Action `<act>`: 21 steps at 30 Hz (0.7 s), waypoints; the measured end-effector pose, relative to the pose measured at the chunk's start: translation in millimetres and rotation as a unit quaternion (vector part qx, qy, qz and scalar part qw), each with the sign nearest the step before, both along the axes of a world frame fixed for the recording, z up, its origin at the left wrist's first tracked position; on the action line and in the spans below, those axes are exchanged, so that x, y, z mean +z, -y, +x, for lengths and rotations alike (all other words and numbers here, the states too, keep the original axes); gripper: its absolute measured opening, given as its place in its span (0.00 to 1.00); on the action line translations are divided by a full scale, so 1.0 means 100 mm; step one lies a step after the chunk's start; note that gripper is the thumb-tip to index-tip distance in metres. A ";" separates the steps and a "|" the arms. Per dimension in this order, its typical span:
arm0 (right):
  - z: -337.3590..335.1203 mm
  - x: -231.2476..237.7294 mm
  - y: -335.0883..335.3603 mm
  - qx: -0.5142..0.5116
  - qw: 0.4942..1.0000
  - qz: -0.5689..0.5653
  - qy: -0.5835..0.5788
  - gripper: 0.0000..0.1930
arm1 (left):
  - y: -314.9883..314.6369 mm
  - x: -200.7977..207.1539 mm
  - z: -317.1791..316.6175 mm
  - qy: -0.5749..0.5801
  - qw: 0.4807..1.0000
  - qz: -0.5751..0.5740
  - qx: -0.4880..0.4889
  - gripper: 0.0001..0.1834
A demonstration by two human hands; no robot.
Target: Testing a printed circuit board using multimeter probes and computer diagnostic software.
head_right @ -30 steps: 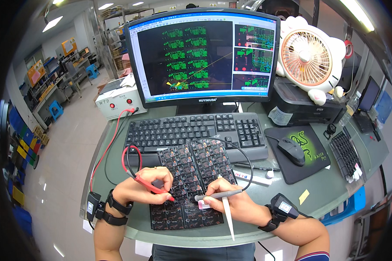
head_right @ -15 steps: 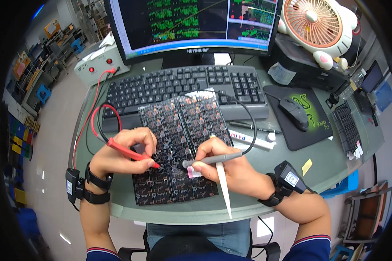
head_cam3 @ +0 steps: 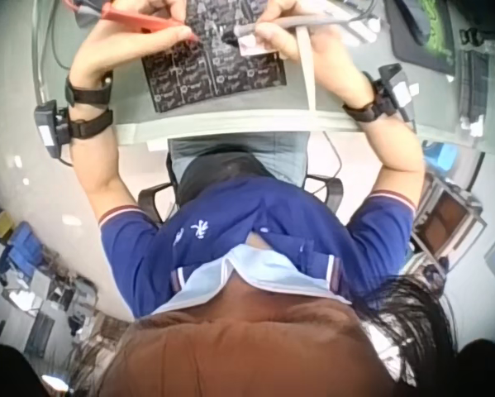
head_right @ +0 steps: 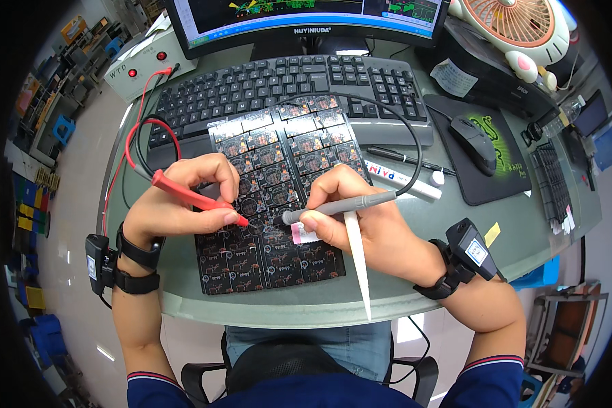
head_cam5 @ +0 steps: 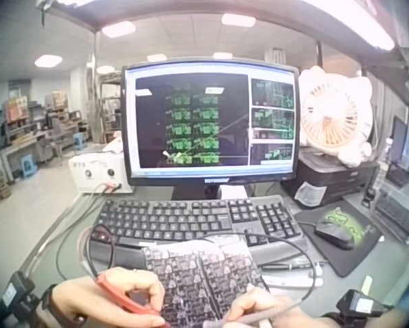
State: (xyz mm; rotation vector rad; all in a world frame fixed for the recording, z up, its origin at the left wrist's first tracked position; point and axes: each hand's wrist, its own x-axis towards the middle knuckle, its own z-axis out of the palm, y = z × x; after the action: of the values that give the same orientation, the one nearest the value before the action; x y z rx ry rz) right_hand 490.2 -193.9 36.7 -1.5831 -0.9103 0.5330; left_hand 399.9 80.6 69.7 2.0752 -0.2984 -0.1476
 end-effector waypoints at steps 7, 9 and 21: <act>0.05 0.03 -0.03 0.004 1.000 0.002 -0.022 0.10 | -0.01 -0.02 0.07 0.043 0.999 -0.024 0.006 0.12; -0.01 0.05 -0.01 0.004 1.000 0.009 -0.023 0.10 | 0.01 0.02 0.01 0.028 0.999 -0.029 0.007 0.12; -0.03 0.02 0.05 0.023 0.999 -0.001 0.031 0.11 | 0.02 0.07 -0.05 0.062 0.998 -0.011 -0.020 0.11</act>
State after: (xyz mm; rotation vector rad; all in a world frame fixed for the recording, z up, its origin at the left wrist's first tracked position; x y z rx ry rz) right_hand 487.0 -198.5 39.1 -1.5911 -0.9949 0.5206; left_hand 394.8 78.9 76.4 2.0603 -0.4146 -0.0396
